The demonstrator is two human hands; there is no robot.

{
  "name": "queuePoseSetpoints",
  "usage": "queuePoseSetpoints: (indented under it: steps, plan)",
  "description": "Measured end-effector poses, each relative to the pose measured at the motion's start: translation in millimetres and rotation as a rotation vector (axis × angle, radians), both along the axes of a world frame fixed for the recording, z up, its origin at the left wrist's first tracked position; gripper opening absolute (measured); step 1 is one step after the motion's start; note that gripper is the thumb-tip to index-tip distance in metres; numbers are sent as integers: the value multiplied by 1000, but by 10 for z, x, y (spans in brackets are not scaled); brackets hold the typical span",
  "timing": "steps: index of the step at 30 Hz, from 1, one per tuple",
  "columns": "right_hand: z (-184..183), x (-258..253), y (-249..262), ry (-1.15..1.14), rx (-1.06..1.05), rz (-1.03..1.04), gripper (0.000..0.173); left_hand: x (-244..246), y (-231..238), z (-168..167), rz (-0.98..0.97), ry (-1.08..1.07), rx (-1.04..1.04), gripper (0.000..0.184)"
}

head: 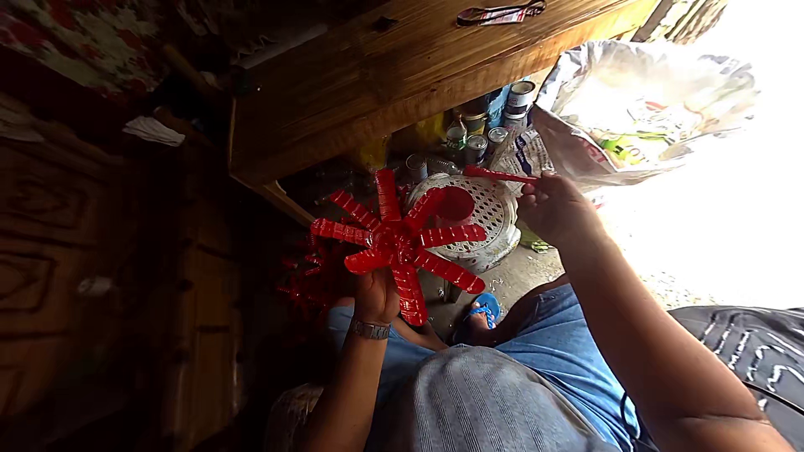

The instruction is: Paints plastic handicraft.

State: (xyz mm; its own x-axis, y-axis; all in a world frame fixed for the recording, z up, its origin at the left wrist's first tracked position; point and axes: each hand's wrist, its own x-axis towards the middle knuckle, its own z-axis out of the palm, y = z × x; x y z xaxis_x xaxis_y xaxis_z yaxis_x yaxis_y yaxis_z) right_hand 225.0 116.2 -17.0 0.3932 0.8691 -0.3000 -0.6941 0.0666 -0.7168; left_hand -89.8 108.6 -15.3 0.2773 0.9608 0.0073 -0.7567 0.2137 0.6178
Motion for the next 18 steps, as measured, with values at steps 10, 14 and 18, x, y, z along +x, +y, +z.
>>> queuePoseSetpoints:
  steps: [10, 14, 18]
  plan:
    - [786, -537, -531, -1076, 603, 98, 15, 113, -82, 114, -200, -125, 114, 20]
    - [788, -723, -654, -1355, 780, 101, 16, 136, -174, 224, -152, -104, 137, 16]
    - [790, -746, -654, -1512, 862, 114, 15, 149, -195, 242, -143, -128, 153, 18]
